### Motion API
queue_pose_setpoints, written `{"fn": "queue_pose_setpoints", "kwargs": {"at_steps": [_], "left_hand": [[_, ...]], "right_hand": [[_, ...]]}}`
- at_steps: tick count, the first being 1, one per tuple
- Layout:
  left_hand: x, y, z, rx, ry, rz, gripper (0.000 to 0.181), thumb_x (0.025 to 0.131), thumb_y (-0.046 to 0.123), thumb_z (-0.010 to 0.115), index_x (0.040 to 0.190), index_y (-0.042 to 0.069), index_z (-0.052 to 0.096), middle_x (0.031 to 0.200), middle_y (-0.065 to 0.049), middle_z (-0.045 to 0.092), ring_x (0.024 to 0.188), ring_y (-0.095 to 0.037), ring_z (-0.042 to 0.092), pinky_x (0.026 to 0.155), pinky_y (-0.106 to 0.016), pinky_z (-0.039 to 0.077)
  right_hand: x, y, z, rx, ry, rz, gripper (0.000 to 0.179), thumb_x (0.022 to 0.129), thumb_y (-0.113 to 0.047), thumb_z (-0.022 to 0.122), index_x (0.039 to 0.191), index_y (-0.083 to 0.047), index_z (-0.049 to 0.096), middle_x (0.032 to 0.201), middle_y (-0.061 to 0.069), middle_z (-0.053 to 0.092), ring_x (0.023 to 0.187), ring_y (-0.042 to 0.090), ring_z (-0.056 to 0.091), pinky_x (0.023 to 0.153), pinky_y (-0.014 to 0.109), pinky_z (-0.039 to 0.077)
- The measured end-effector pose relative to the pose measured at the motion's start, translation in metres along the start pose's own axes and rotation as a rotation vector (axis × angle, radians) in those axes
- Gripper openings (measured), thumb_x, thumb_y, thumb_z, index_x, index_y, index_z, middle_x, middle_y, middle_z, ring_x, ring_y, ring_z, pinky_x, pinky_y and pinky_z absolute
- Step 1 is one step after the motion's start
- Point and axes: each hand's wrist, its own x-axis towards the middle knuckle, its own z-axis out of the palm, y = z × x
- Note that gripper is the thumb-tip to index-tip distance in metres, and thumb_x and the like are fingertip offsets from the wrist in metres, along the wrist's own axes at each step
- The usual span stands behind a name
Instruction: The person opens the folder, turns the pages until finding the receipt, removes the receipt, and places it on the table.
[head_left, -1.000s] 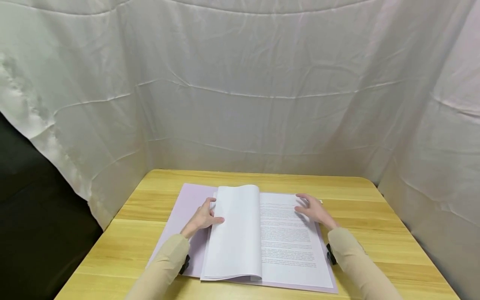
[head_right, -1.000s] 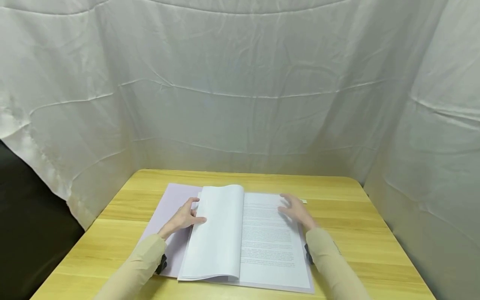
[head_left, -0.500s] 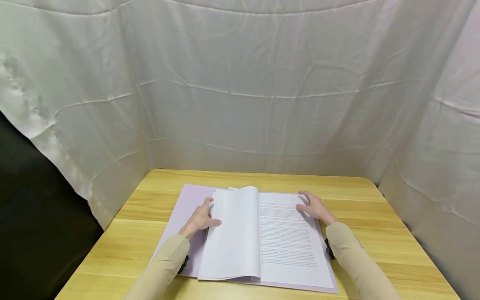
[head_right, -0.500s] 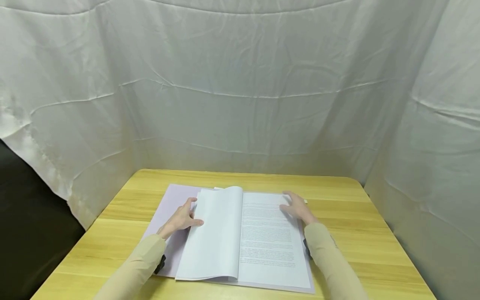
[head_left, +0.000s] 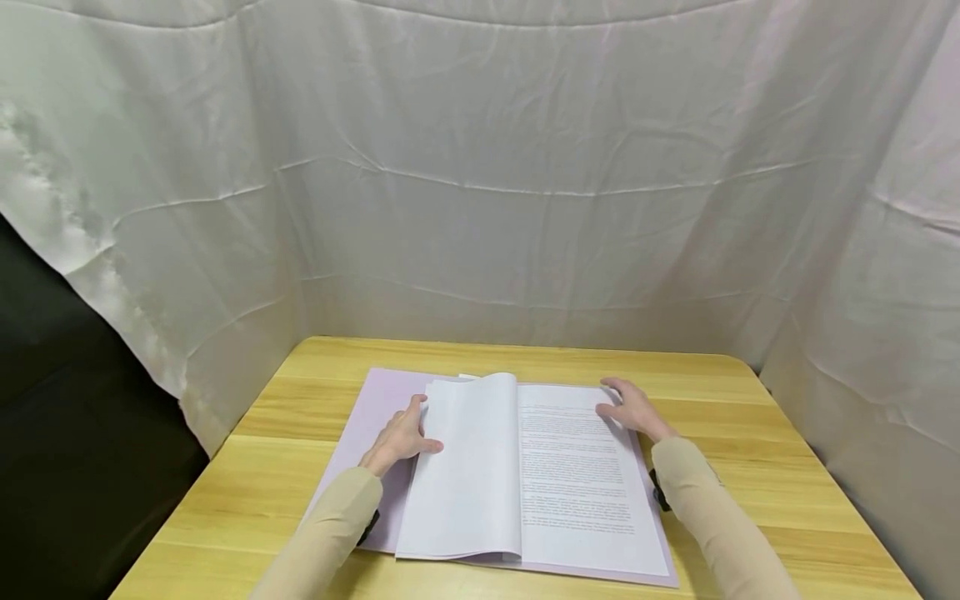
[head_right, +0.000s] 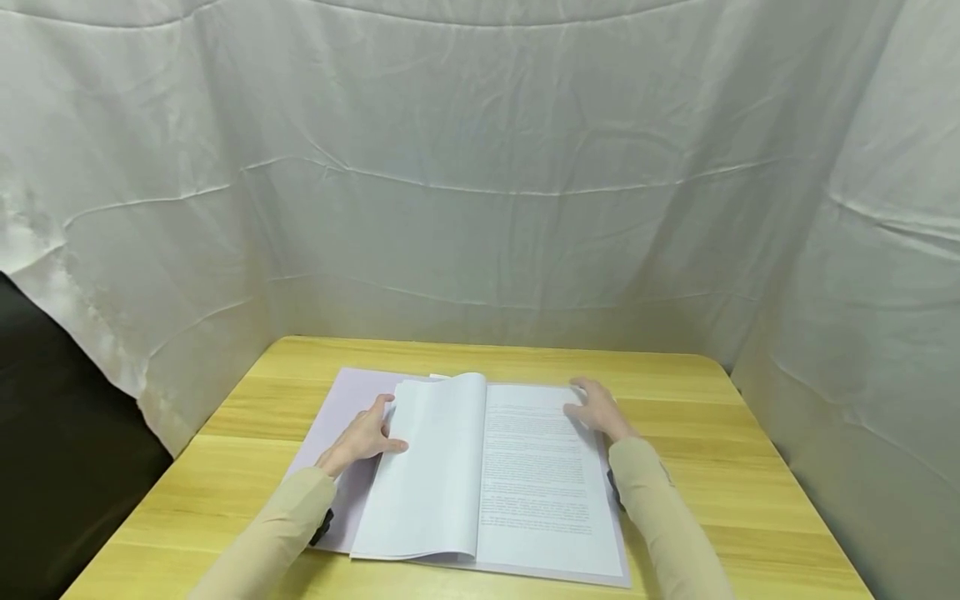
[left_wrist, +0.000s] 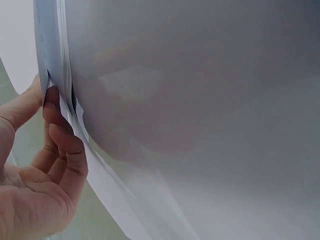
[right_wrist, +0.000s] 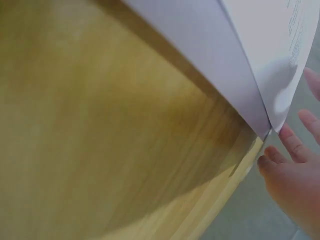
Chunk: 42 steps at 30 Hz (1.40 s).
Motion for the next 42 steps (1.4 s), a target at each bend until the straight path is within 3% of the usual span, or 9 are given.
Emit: {"fn": "queue_pose_setpoints", "kwargs": {"at_steps": [5,13,21,25,28,34,38,42], "left_hand": [[-0.0007,-0.0001,0.0016,0.007,0.002,-0.004,0.094,0.076,0.014,0.088,0.15,-0.002,0.033,0.076,-0.008,0.063,0.065,-0.018,0.055,0.058,-0.028,0.045],[-0.0013,0.0001,0.0022,0.048,0.002,-0.012,0.093,0.076,0.018,0.089,0.149,-0.001,0.035,0.078,-0.008,0.066,0.072,-0.021,0.059,0.069,-0.037,0.052],[-0.0015,-0.0022,0.0045,0.047,-0.003,0.005,0.093,0.075,0.017,0.089,0.148,-0.002,0.034,0.079,-0.006,0.063,0.068,-0.017,0.055,0.063,-0.03,0.046],[-0.0017,-0.0025,0.0043,0.041,-0.002,0.007,0.094,0.075,0.017,0.089,0.149,-0.003,0.034,0.079,-0.005,0.061,0.067,-0.016,0.053,0.062,-0.028,0.044],[-0.0019,-0.0015,0.0043,0.045,0.005,0.014,0.093,0.075,0.017,0.089,0.148,-0.003,0.035,0.079,-0.005,0.06,0.067,-0.016,0.052,0.062,-0.028,0.043],[-0.0025,0.001,0.0039,0.039,0.007,0.015,0.093,0.075,0.017,0.089,0.148,-0.003,0.035,0.079,-0.004,0.06,0.067,-0.015,0.052,0.062,-0.027,0.043],[-0.0034,0.0017,0.0036,0.033,-0.002,0.021,0.093,0.076,0.017,0.089,0.148,-0.003,0.034,0.079,-0.005,0.06,0.066,-0.016,0.051,0.061,-0.027,0.043],[-0.0035,0.0009,0.0052,0.03,-0.011,0.018,0.094,0.076,0.017,0.089,0.149,-0.004,0.034,0.079,-0.005,0.059,0.066,-0.015,0.051,0.061,-0.027,0.043]], "right_hand": [[0.0027,-0.0009,-0.001,-0.01,-0.023,0.022,0.062,0.094,-0.014,0.067,0.145,0.01,0.043,0.15,0.037,0.039,0.139,0.056,0.036,0.116,0.067,0.031],[0.0028,0.0018,-0.0049,-0.009,-0.004,0.013,0.06,0.092,-0.011,0.067,0.143,0.012,0.044,0.142,0.039,0.046,0.131,0.056,0.044,0.111,0.067,0.037],[0.0067,0.0048,-0.0063,-0.012,0.02,-0.035,0.06,0.088,-0.015,0.071,0.138,0.011,0.05,0.133,0.038,0.054,0.125,0.056,0.049,0.107,0.068,0.04],[0.0075,0.0066,-0.0067,-0.014,0.065,-0.087,0.059,0.086,-0.018,0.071,0.134,0.01,0.053,0.124,0.037,0.058,0.113,0.052,0.053,0.097,0.062,0.047],[0.0078,0.0053,-0.0055,-0.013,0.086,-0.075,0.056,0.085,-0.013,0.07,0.134,0.011,0.054,0.122,0.036,0.058,0.109,0.049,0.053,0.093,0.059,0.047],[0.0065,0.0015,-0.0042,-0.006,0.119,0.012,0.048,0.091,-0.005,0.065,0.135,0.008,0.055,0.133,0.037,0.053,0.12,0.05,0.051,0.103,0.063,0.044],[0.0047,-0.0017,-0.0054,0.012,0.155,0.065,0.043,0.092,-0.004,0.062,0.135,0.003,0.058,0.122,0.032,0.057,0.105,0.041,0.053,0.087,0.048,0.049],[0.0037,-0.0022,-0.0066,0.0,0.193,0.061,0.037,0.094,-0.004,0.06,0.13,0.002,0.063,0.104,0.021,0.058,0.092,0.03,0.049,0.072,0.033,0.037]]}}
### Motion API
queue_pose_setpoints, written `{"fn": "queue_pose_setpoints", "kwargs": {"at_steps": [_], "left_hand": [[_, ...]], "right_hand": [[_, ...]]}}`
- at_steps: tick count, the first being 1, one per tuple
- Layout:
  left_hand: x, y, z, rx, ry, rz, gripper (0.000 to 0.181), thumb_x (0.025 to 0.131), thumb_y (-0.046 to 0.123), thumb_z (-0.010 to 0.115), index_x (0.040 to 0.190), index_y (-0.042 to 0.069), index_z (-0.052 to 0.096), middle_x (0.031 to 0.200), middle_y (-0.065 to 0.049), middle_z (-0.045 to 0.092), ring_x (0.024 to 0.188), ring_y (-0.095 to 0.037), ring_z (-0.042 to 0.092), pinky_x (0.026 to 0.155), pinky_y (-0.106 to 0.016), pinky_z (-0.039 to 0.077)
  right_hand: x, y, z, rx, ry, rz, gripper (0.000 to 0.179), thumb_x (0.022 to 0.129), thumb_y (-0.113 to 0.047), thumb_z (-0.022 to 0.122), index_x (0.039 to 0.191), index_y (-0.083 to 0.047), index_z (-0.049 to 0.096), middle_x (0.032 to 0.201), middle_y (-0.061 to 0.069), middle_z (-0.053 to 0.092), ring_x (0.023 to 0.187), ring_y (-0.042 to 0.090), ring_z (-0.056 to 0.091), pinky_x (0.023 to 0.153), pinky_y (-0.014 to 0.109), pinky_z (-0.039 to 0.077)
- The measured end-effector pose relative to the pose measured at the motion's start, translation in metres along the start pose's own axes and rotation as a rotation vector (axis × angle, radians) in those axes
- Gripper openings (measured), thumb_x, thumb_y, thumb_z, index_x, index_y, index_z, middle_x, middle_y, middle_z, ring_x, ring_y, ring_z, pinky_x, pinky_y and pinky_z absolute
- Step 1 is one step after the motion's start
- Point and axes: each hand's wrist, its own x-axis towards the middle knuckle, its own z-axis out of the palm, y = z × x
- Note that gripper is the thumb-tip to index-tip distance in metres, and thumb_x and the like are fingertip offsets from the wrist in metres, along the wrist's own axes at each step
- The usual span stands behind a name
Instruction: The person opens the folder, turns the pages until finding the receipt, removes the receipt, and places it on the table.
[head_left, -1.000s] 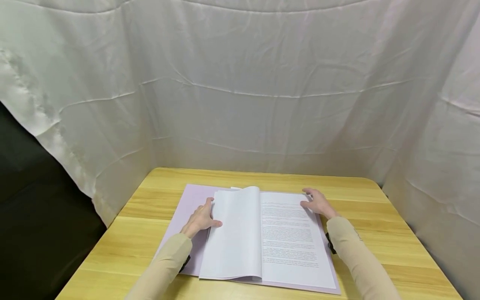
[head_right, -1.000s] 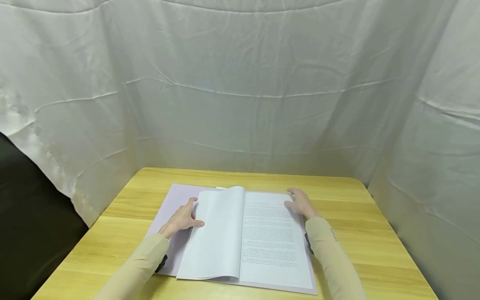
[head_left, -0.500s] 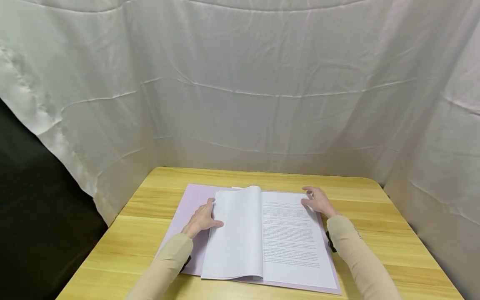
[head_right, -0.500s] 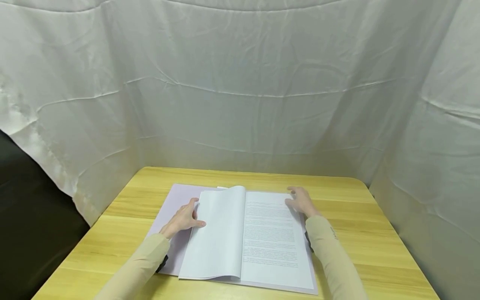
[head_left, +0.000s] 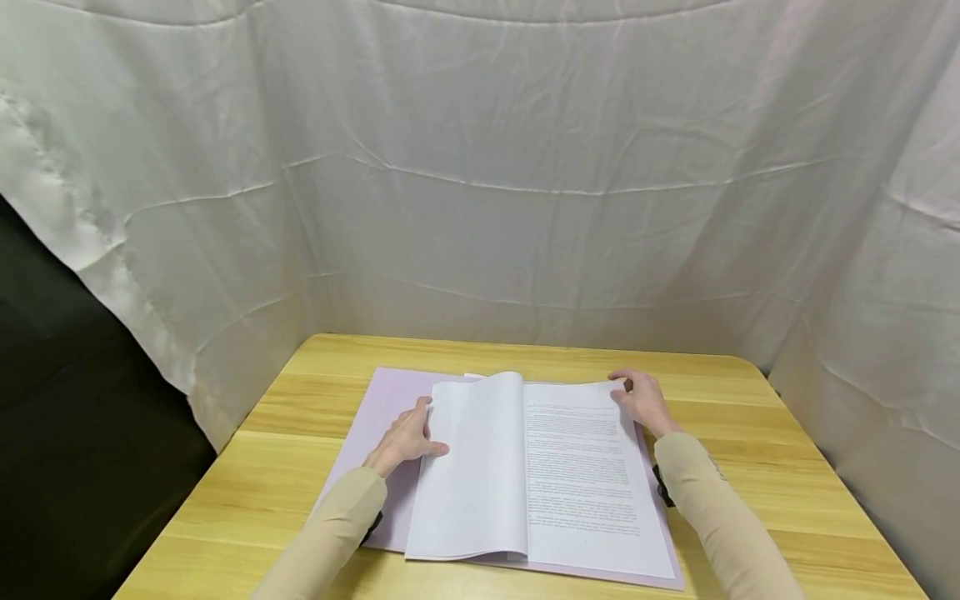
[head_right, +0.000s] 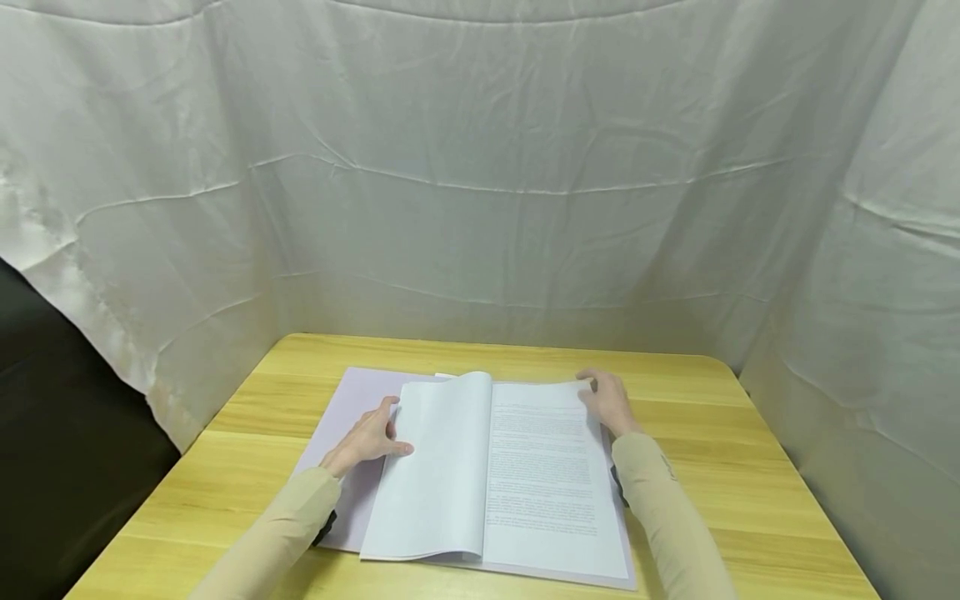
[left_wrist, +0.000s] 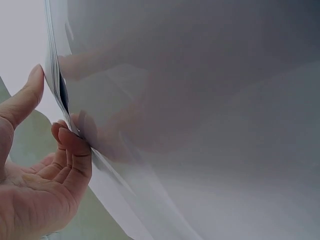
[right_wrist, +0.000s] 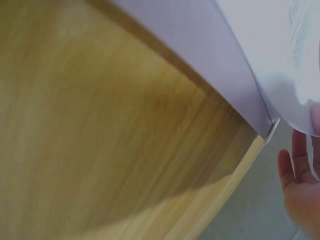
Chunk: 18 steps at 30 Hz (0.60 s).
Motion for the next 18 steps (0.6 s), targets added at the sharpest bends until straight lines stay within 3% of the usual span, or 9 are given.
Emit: {"fn": "queue_pose_setpoints", "kwargs": {"at_steps": [6,13,18], "left_hand": [[0.0013,-0.0007,0.0003,-0.003,-0.004,0.0,0.095,0.076,0.017,0.089,0.15,-0.003,0.033,0.079,-0.005,0.06,0.066,-0.016,0.051,0.062,-0.027,0.043],[0.0026,-0.0008,0.0001,-0.011,0.0,0.008,0.094,0.075,0.016,0.089,0.149,-0.003,0.034,0.079,-0.005,0.059,0.066,-0.016,0.05,0.061,-0.027,0.042],[0.0034,-0.0012,-0.0002,-0.04,0.005,0.015,0.094,0.074,0.016,0.09,0.149,-0.002,0.036,0.084,-0.008,0.057,0.07,-0.016,0.048,0.062,-0.026,0.04]], "right_hand": [[-0.0009,0.0017,-0.0004,-0.022,0.033,-0.007,0.031,0.1,-0.011,0.056,0.127,-0.001,0.065,0.099,0.017,0.059,0.089,0.028,0.05,0.07,0.032,0.034],[-0.0019,0.0024,-0.0003,-0.069,0.095,-0.058,0.023,0.102,-0.013,0.055,0.122,-0.005,0.064,0.082,0.012,0.054,0.068,0.021,0.046,0.059,0.028,0.032],[-0.0037,0.0022,-0.001,-0.047,0.136,-0.071,0.016,0.102,-0.015,0.056,0.112,-0.005,0.062,0.093,0.019,0.065,0.079,0.031,0.058,0.068,0.037,0.043]]}}
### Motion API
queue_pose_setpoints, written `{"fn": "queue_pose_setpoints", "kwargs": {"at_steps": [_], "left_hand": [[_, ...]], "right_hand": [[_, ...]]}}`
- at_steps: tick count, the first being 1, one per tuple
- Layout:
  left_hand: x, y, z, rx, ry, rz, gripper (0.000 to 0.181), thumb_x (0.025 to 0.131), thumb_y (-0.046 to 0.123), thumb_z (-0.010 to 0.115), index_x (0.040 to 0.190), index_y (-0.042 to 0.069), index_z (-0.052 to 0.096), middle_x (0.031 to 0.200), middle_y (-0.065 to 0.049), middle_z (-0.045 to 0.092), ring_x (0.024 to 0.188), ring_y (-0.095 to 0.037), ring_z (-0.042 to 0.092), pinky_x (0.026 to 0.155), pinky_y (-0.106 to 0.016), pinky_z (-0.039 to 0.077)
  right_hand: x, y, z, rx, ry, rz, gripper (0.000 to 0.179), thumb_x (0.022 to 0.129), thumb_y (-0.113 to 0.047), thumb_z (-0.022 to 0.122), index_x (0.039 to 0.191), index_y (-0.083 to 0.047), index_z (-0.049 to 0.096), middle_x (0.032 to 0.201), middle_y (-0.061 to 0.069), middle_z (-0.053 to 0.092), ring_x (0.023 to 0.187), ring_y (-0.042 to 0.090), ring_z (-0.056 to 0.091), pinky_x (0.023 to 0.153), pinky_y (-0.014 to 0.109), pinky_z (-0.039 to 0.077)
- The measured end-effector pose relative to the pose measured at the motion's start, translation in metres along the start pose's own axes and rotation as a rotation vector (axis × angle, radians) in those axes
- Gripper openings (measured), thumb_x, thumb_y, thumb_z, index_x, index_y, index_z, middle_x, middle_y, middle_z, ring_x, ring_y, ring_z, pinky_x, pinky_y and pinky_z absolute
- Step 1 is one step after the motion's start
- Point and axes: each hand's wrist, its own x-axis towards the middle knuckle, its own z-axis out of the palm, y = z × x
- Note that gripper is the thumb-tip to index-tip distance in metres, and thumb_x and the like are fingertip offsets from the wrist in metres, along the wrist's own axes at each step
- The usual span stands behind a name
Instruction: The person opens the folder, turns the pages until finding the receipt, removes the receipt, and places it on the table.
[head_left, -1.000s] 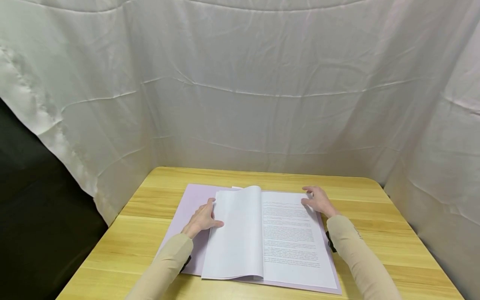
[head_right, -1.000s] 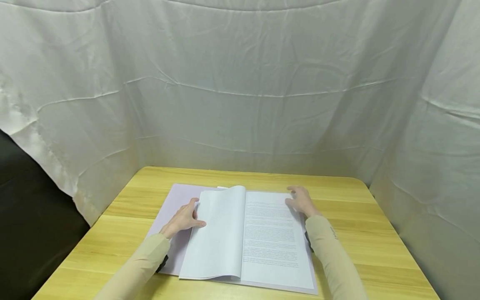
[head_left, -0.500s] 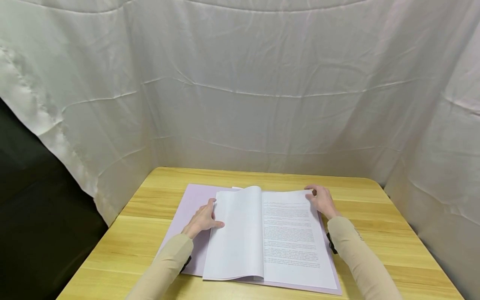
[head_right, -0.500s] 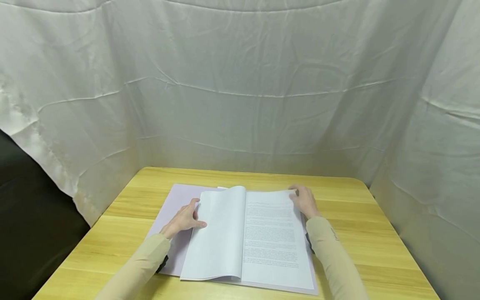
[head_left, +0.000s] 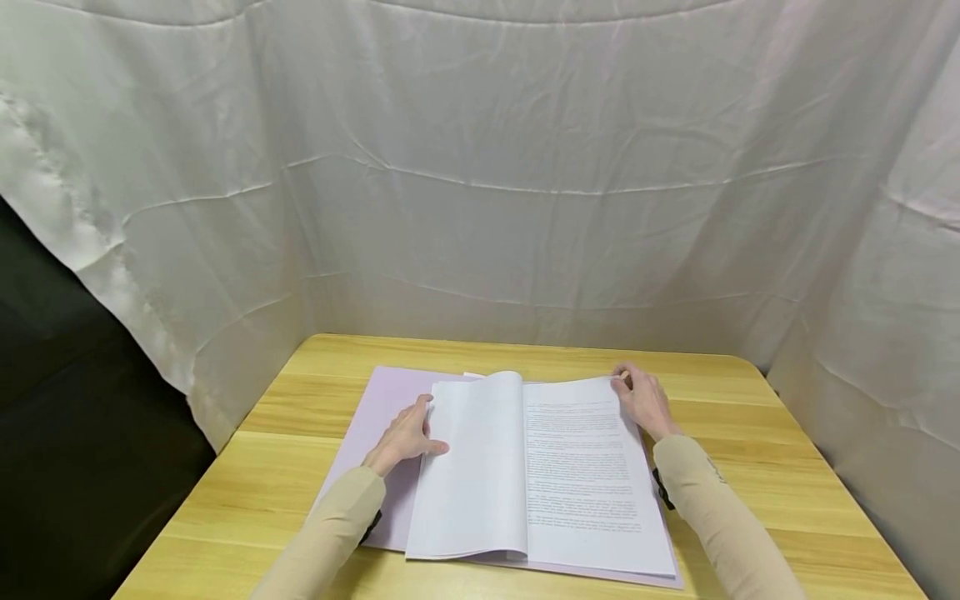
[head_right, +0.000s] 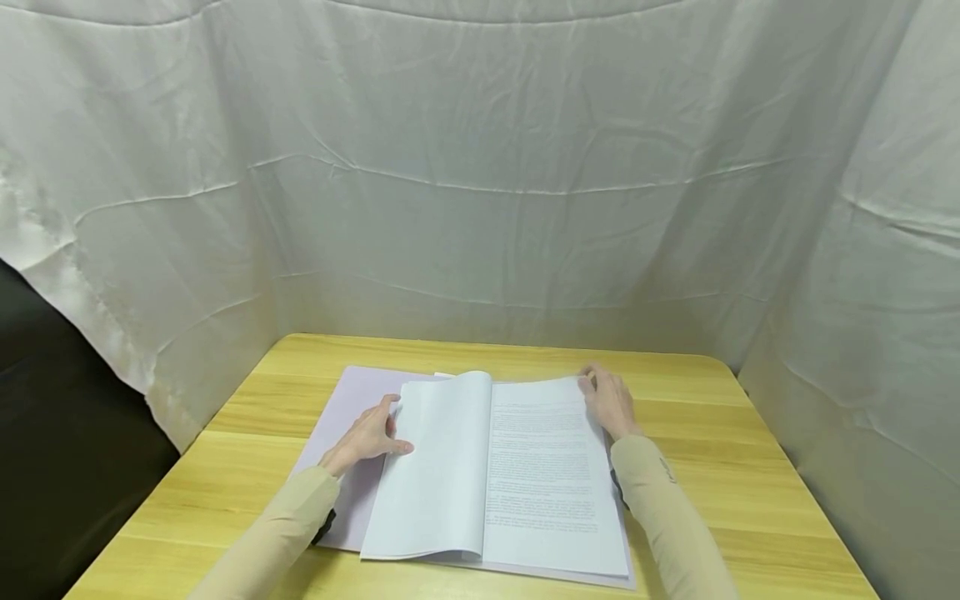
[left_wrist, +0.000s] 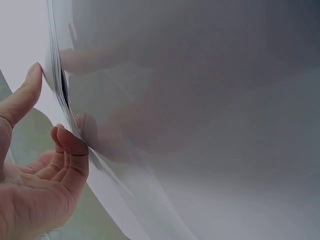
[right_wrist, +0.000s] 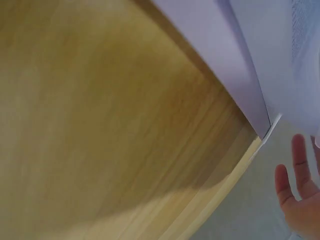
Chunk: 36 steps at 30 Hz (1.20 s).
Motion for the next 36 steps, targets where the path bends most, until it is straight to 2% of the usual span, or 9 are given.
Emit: {"fn": "queue_pose_setpoints", "kwargs": {"at_steps": [3,5,7,13,19,25,28,32,36], "left_hand": [[0.0,0.0,-0.001,-0.023,0.006,0.002,0.093,0.074,0.016,0.09,0.148,-0.002,0.037,0.087,-0.01,0.057,0.073,-0.017,0.047,0.065,-0.027,0.04],[0.001,0.0,-0.002,-0.034,0.012,0.009,0.093,0.073,0.015,0.09,0.148,-0.002,0.038,0.089,-0.011,0.058,0.075,-0.017,0.047,0.066,-0.028,0.04],[0.001,0.0,-0.002,-0.043,0.022,0.017,0.093,0.073,0.015,0.09,0.147,-0.003,0.038,0.09,-0.012,0.058,0.076,-0.018,0.047,0.068,-0.028,0.041],[0.003,-0.001,-0.002,-0.07,0.057,0.043,0.094,0.072,0.015,0.09,0.147,-0.005,0.038,0.091,-0.013,0.058,0.08,-0.018,0.048,0.073,-0.03,0.041],[0.005,-0.001,-0.002,-0.082,0.072,0.053,0.097,0.071,0.018,0.091,0.148,-0.005,0.036,0.096,-0.015,0.058,0.083,-0.019,0.048,0.075,-0.031,0.042],[0.003,0.0,-0.001,-0.071,0.072,0.061,0.099,0.072,0.022,0.092,0.149,-0.005,0.035,0.103,-0.017,0.057,0.084,-0.019,0.047,0.075,-0.03,0.042],[0.003,0.0,-0.001,-0.066,0.08,0.067,0.1,0.071,0.024,0.092,0.149,-0.003,0.035,0.106,-0.019,0.057,0.086,-0.02,0.047,0.077,-0.031,0.042],[0.0,0.002,-0.001,-0.064,0.09,0.066,0.101,0.071,0.027,0.092,0.15,-0.001,0.034,0.112,-0.021,0.057,0.093,-0.025,0.049,0.085,-0.039,0.046],[-0.002,0.003,0.0,-0.072,0.092,0.07,0.102,0.071,0.028,0.092,0.15,0.0,0.034,0.123,-0.025,0.054,0.11,-0.036,0.051,0.098,-0.054,0.047]], "right_hand": [[-0.001,0.0,0.0,0.032,0.004,-0.013,0.015,0.101,-0.015,0.057,0.108,-0.003,0.063,0.111,0.026,0.067,0.102,0.043,0.061,0.087,0.053,0.049],[-0.002,0.0,-0.001,0.063,-0.004,-0.016,0.017,0.101,-0.016,0.058,0.107,-0.001,0.062,0.122,0.029,0.065,0.118,0.047,0.057,0.101,0.061,0.044],[-0.003,0.0,-0.002,0.096,-0.023,-0.014,0.021,0.101,-0.019,0.059,0.108,0.001,0.063,0.126,0.03,0.063,0.124,0.049,0.054,0.107,0.063,0.04],[-0.005,-0.003,-0.004,0.238,-0.171,-0.011,0.043,0.102,-0.028,0.059,0.126,0.007,0.055,0.131,0.033,0.061,0.127,0.05,0.057,0.108,0.061,0.045],[-0.014,-0.009,-0.012,0.312,-0.346,0.021,0.077,0.102,-0.04,0.057,0.156,0.004,0.025,0.159,0.033,0.028,0.143,0.055,0.035,0.116,0.066,0.033],[-0.029,-0.015,-0.021,0.417,-0.47,0.04,0.081,0.103,-0.044,0.054,0.162,-0.008,0.012,0.169,0.024,0.007,0.152,0.054,0.008,0.121,0.07,0.018],[-0.037,-0.02,-0.024,0.44,-0.522,0.067,0.083,0.104,-0.046,0.051,0.163,-0.013,0.003,0.17,0.022,-0.001,0.153,0.053,0.002,0.12,0.071,0.018],[-0.046,-0.028,-0.027,0.524,-0.584,0.097,0.078,0.106,-0.047,0.046,0.164,-0.024,-0.002,0.171,0.018,-0.001,0.151,0.049,0.023,0.116,0.065,0.035],[-0.052,-0.034,-0.029,0.636,-0.643,0.08,0.068,0.109,-0.046,0.032,0.163,-0.029,-0.006,0.168,0.023,0.007,0.137,0.044,0.046,0.106,0.048,0.05]]}}
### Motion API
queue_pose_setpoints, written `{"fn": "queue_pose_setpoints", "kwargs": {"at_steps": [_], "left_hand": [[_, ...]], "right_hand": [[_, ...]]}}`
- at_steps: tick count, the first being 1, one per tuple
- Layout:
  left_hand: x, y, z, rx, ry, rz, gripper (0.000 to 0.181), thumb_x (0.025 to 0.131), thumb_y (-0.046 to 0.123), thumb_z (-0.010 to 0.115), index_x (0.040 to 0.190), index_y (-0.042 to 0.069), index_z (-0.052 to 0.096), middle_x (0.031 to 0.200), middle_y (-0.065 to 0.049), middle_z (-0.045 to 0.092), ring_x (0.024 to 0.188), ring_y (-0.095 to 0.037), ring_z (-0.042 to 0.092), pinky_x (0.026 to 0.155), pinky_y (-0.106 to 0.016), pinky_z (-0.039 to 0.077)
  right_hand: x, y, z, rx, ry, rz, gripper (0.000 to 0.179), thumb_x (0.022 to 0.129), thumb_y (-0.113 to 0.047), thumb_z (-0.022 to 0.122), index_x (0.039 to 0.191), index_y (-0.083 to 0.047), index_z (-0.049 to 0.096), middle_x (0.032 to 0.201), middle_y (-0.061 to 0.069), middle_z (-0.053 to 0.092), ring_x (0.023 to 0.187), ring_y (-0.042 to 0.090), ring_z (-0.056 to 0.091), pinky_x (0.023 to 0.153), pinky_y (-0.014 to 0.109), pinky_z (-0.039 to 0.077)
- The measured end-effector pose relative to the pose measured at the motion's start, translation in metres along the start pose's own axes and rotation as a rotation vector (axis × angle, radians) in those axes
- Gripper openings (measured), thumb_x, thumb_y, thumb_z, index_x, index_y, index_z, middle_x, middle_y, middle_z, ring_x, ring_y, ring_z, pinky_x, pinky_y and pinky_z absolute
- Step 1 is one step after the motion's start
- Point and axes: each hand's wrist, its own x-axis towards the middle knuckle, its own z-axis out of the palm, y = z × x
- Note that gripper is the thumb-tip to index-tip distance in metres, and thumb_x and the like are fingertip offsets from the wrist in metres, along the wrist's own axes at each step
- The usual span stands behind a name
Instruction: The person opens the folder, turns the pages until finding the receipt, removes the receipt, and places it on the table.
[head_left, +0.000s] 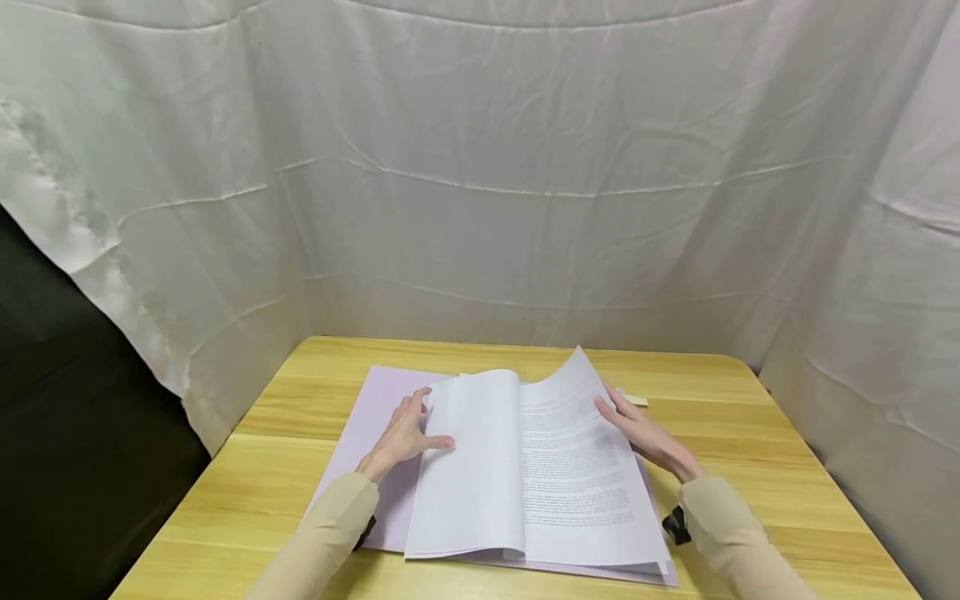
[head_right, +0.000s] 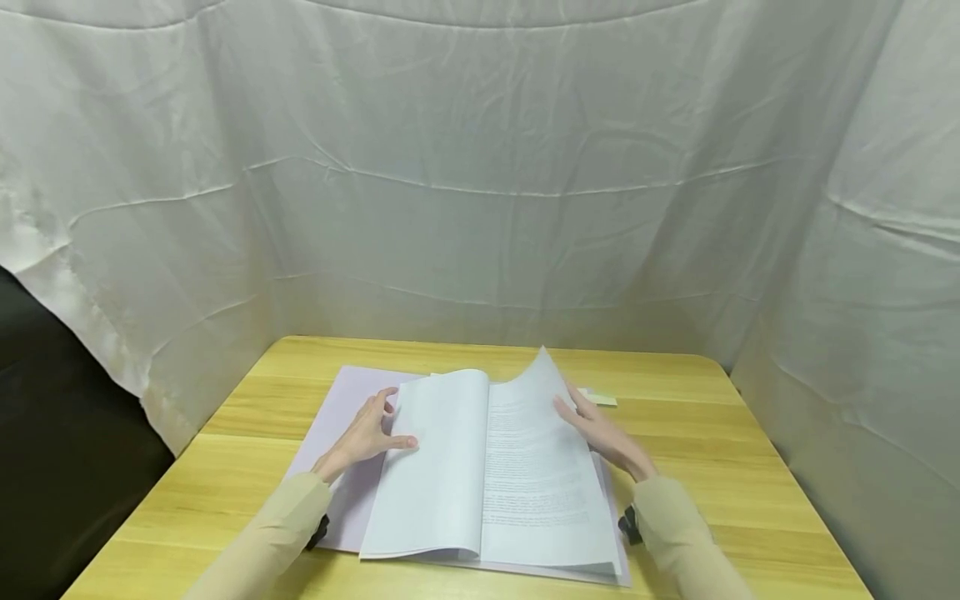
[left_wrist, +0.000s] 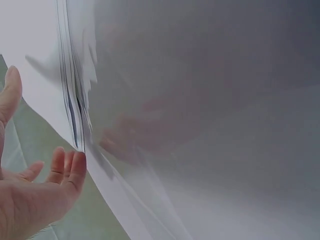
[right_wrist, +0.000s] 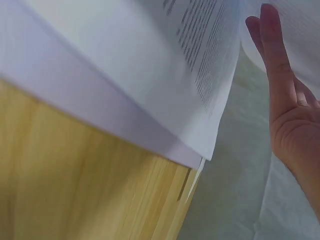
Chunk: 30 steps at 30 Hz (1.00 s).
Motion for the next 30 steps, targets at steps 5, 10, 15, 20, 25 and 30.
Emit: {"fn": "queue_pose_setpoints", "kwargs": {"at_steps": [5,10,15,20,25,30], "left_hand": [[-0.001,0.001,0.0,-0.018,-0.004,-0.006,0.104,0.072,0.028,0.091,0.152,0.001,0.032,0.137,-0.028,0.048,0.125,-0.043,0.046,0.106,-0.061,0.043],[-0.005,0.004,-0.001,-0.049,-0.011,0.013,0.104,0.073,0.033,0.09,0.153,0.001,0.032,0.144,-0.029,0.044,0.129,-0.047,0.044,0.108,-0.065,0.041],[-0.006,0.008,-0.002,-0.054,-0.003,0.058,0.103,0.074,0.04,0.089,0.151,0.0,0.033,0.143,-0.03,0.045,0.129,-0.049,0.045,0.107,-0.067,0.041],[-0.004,0.007,-0.001,-0.078,-0.038,0.014,0.105,0.074,0.035,0.09,0.154,0.001,0.03,0.147,-0.029,0.043,0.136,-0.048,0.042,0.111,-0.066,0.039],[-0.003,0.009,-0.002,-0.086,-0.059,0.015,0.105,0.075,0.034,0.089,0.155,0.001,0.03,0.148,-0.028,0.042,0.137,-0.048,0.042,0.111,-0.066,0.04],[-0.004,0.014,-0.005,-0.118,-0.077,0.018,0.104,0.076,0.036,0.089,0.155,0.002,0.03,0.149,-0.027,0.043,0.139,-0.048,0.042,0.111,-0.066,0.039]], "right_hand": [[-0.002,-0.005,0.004,0.123,-0.138,-0.099,0.06,0.109,-0.048,0.011,0.161,-0.031,-0.015,0.162,0.031,0.014,0.132,0.038,0.047,0.101,0.041,0.049],[-0.003,-0.01,0.009,0.178,-0.222,-0.145,0.064,0.104,-0.053,-0.004,0.16,-0.024,-0.017,0.151,0.036,0.023,0.126,0.028,0.049,0.103,0.041,0.045],[-0.003,-0.018,0.014,0.183,-0.226,-0.129,0.076,0.099,-0.06,-0.01,0.16,-0.015,-0.011,0.15,0.034,0.024,0.127,0.026,0.046,0.105,0.043,0.041],[-0.002,-0.026,0.025,0.214,-0.23,-0.102,0.078,0.096,-0.065,-0.011,0.16,-0.021,-0.016,0.154,0.034,0.02,0.131,0.029,0.043,0.107,0.046,0.041],[-0.002,-0.03,0.03,0.247,-0.232,-0.066,0.075,0.095,-0.067,-0.013,0.159,-0.029,-0.021,0.159,0.032,0.016,0.135,0.033,0.043,0.106,0.045,0.045],[0.0,-0.032,0.033,0.271,-0.259,-0.063,0.074,0.094,-0.068,-0.014,0.157,-0.032,-0.025,0.165,0.029,0.009,0.143,0.035,0.035,0.111,0.045,0.041]]}}
